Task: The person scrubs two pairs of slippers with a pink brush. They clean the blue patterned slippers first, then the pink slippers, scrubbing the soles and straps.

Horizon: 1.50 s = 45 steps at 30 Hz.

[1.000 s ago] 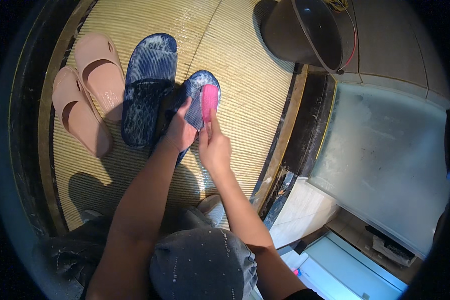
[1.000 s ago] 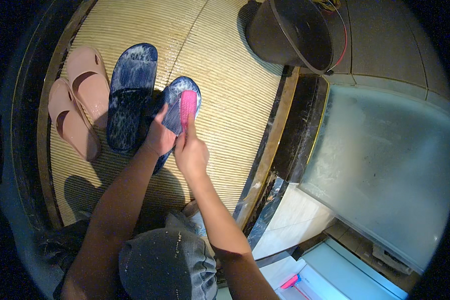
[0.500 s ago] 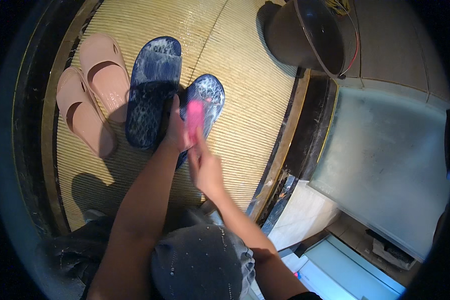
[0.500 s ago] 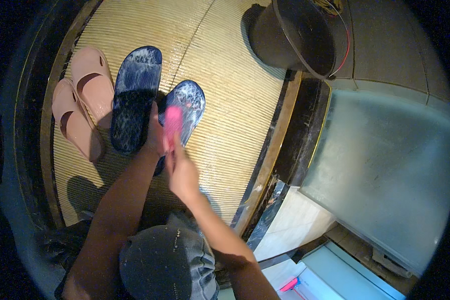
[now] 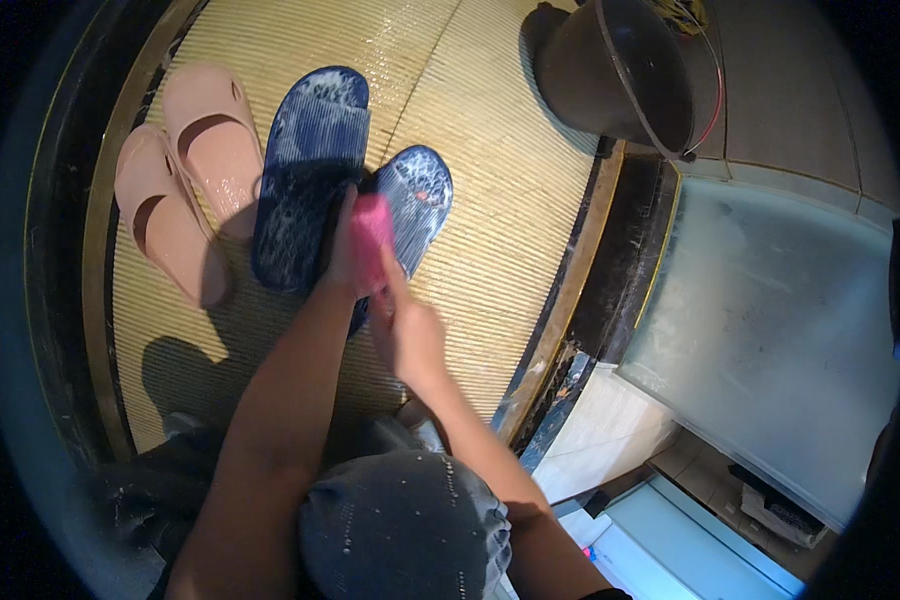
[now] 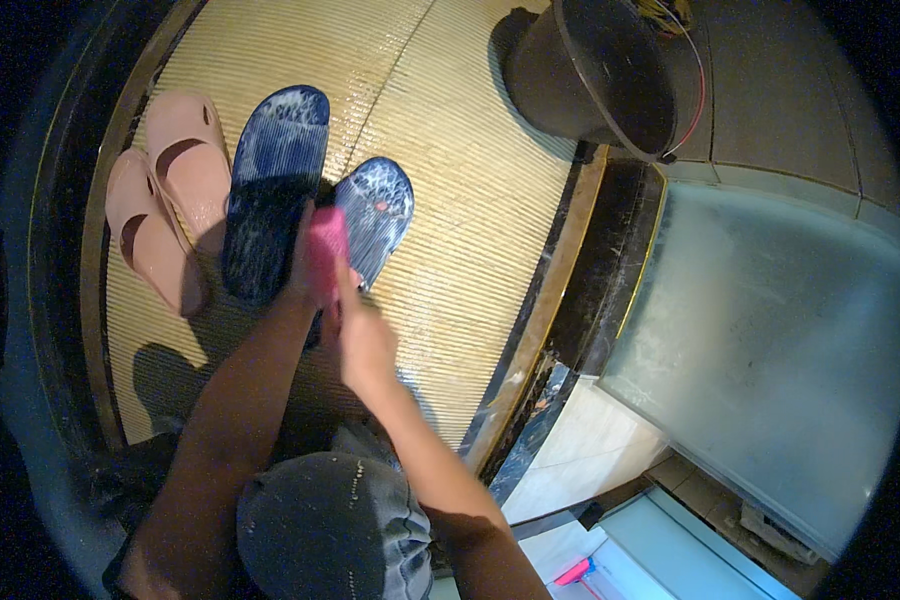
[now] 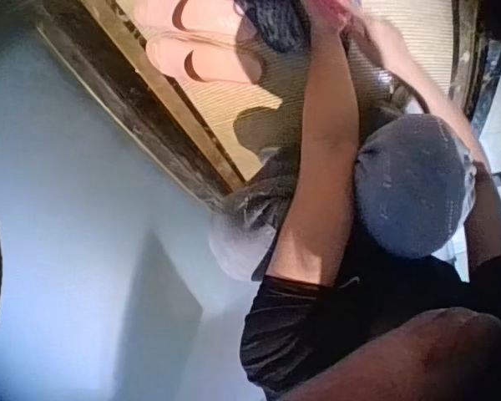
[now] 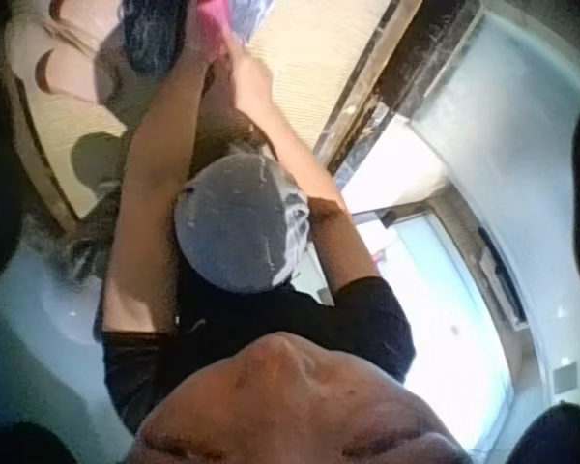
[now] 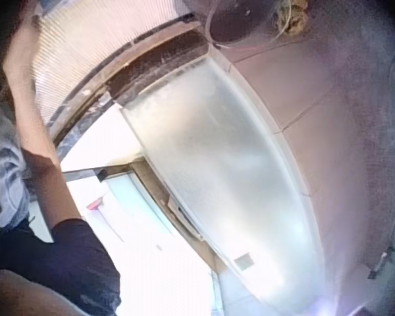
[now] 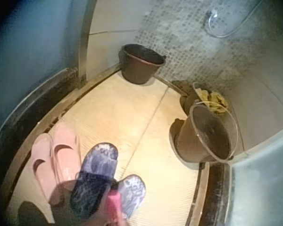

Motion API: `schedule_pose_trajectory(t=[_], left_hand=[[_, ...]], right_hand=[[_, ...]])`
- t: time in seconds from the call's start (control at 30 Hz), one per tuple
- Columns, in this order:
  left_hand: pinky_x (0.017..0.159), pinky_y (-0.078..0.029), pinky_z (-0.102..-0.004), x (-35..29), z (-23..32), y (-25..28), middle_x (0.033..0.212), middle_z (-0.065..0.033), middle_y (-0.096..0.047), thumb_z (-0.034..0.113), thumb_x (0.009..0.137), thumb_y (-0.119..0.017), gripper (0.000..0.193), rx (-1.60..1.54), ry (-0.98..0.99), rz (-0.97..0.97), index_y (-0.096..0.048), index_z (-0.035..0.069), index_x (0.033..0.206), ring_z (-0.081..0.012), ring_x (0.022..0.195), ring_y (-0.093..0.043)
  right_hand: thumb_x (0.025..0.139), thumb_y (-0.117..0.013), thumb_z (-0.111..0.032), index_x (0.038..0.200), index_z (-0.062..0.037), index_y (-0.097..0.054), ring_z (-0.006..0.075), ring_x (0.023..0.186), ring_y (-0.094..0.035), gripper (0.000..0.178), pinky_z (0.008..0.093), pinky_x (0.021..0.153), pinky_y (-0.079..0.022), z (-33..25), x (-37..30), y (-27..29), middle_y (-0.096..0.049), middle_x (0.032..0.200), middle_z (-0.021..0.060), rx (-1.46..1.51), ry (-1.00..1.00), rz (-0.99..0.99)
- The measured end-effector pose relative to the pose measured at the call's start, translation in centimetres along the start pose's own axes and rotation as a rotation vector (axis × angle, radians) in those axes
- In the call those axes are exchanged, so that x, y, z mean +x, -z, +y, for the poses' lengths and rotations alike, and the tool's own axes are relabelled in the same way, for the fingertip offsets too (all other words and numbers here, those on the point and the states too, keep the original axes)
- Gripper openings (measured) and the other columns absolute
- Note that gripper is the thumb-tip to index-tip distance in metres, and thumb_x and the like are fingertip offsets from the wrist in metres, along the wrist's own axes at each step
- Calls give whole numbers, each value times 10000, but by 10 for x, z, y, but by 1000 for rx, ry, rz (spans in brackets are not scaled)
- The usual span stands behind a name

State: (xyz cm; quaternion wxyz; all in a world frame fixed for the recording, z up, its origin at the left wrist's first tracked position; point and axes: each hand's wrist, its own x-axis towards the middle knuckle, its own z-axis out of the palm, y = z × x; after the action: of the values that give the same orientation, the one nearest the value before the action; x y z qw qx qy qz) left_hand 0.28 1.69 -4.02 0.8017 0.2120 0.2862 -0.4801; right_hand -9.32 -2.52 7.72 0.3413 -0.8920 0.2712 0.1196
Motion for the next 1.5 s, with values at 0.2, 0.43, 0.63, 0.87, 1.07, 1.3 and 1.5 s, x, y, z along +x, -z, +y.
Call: schedule_pose_trajectory(t=[0.2,0.43,0.63,0.87,1.07,1.3,1.5], left_hand=[[991,-457,-403,-4,-3,-35,1283,-94,-576,655,945,-304,723,-13,-117,-133,-457,85,1361,-238,1163,-558],[877,-469,-408,4,-34,-26,1170,-230,-612,309,990,-457,390,1113,-626,268,-600,4,1186,-341,1049,-589],[886,-457,-435,-2,-74,-23,1097,-228,-600,144,936,-510,215,1063,-666,47,-576,-15,1065,-379,1051,-565],[879,-457,-447,-3,-67,-30,1039,-237,-612,82,919,-503,226,1369,-936,-32,-576,-23,1106,-376,979,-581],[918,-441,-410,17,-56,-18,1108,-259,-616,211,943,-541,332,1415,-936,25,-579,-66,1120,-374,1058,-583],[999,-346,-304,-3,-48,-84,1336,-31,-505,457,873,-653,671,9,-179,-15,-435,106,1402,-165,1157,-489],[720,-462,-335,-3,-47,-64,940,-130,-579,208,850,-644,196,961,-127,312,-677,59,974,-194,862,-577]], right_hand=[[882,-567,-215,1363,-141,-513,339,696,-673,490,420,678,-541,27,84,18,-663,764,230,16,-49,115],[918,-611,-228,1324,-78,-556,154,621,-629,436,289,637,-511,44,75,88,-669,748,143,118,24,29],[884,-608,-269,1355,-167,-531,286,497,-611,489,421,519,-507,22,34,100,-602,585,151,-265,414,-207],[868,-628,-202,1350,-194,-543,274,490,-594,489,384,560,-506,38,59,128,-577,562,152,-224,185,37],[882,-611,-164,1336,-104,-544,233,452,-573,463,354,491,-481,42,16,93,-570,537,120,-291,242,101],[890,-574,13,1445,-96,-416,-2,550,-342,588,166,491,-272,86,-29,54,-494,710,-105,742,-256,470],[819,-475,96,1447,-55,-396,2,566,-367,650,165,510,-288,103,-77,16,-501,741,-76,1040,-411,402]])
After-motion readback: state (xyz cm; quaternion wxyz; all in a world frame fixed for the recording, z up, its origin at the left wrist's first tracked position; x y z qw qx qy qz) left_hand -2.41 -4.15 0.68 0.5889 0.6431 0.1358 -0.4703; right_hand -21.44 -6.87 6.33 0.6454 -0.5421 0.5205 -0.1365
